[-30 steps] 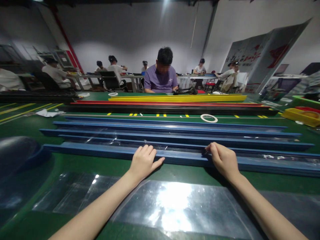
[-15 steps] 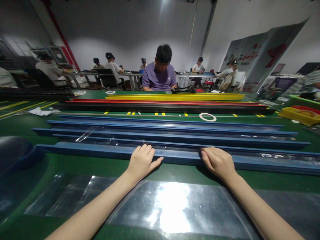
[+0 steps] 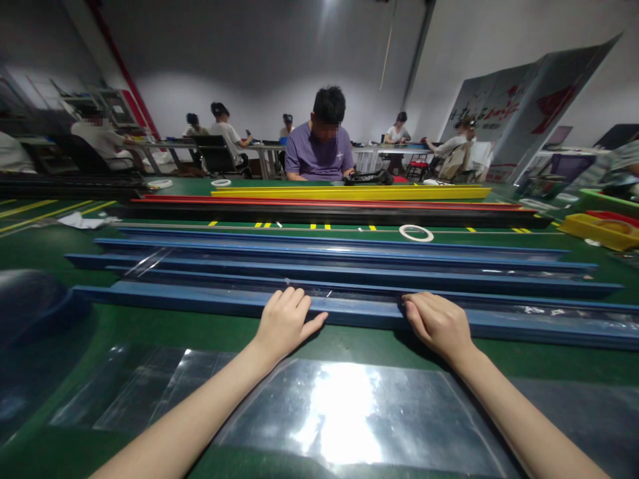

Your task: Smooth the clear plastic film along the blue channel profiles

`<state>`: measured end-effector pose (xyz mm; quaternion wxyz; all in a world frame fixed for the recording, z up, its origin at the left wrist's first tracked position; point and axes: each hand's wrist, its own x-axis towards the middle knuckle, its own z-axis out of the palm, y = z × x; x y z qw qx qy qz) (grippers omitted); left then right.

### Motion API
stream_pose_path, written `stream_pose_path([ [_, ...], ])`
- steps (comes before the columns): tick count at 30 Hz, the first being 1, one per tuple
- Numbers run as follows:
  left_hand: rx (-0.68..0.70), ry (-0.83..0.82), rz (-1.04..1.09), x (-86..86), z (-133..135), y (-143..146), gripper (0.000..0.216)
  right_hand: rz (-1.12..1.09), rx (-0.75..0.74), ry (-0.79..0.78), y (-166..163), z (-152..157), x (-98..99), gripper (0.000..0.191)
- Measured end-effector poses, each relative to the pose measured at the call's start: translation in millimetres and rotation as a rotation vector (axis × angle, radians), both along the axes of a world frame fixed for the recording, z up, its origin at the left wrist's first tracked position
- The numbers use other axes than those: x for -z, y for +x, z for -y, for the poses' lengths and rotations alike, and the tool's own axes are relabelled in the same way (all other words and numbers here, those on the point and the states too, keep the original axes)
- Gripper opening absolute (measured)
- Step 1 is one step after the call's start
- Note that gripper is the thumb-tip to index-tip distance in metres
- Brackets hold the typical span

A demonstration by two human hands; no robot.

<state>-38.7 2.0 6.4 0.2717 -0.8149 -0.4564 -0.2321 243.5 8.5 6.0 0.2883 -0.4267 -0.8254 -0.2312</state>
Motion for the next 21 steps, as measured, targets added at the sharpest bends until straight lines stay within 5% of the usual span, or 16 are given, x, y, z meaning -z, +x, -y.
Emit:
stream_pose_path([
  [21,0.002,-0.008,0.002,0.9,0.6,0.2,0.035,0.045,0.116,0.113,-1.9,4.5,-1.7,0.027],
])
